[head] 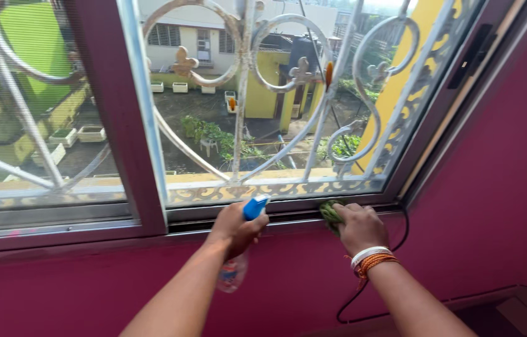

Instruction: The person cleans a glass window pane by spraying a liquid from a bottle and wiping the surface with a cloth.

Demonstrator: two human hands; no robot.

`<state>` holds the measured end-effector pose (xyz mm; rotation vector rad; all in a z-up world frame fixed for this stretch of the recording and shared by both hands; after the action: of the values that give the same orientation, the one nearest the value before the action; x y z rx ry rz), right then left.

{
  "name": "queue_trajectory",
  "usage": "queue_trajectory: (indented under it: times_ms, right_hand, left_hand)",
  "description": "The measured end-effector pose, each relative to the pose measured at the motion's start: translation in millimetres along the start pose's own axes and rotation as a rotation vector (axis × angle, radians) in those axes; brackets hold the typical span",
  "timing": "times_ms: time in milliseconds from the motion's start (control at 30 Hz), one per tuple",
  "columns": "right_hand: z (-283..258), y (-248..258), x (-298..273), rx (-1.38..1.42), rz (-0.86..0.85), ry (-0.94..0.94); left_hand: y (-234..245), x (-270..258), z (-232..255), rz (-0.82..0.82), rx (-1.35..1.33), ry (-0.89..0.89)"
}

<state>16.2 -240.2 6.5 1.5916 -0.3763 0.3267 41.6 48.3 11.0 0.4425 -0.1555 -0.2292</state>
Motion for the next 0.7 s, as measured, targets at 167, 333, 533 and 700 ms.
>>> queue_trajectory:
  times_ms: [167,333,533,700]
  right_hand:
    - [55.4,3.3,3.2,-0.028,-0.025,-0.049]
    - [121.4,2.6,12.0,-0.125,-0.071,-0.198]
    - [109.5,5.0,5.1,-0.112,-0.179,-0.312]
    - [46.5,6.4,5.3,-0.042,-0.115,-0.111]
  left_hand:
    - [-52.7,13.4,18.0,-0.111,-0.231,0.017]
    - [-62.7,20.3,10.7,-0.178,-0.267,0.082]
    - [-57.8,37.8,1.1,-0.219,-0.282,0.209]
    - [-56.1,40.1,1.3,-0.222,-0.255,0.234]
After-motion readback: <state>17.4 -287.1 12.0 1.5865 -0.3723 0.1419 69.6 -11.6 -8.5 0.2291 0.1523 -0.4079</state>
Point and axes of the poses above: each hand's wrist, its own x-axis towards the middle knuckle, its own y-axis out of the back of the hand, z = x × y, the point moved 7 cm from there along x, towards the middle knuckle, and after that the axes turned 4 degrees about y, right-handed, at the moved point
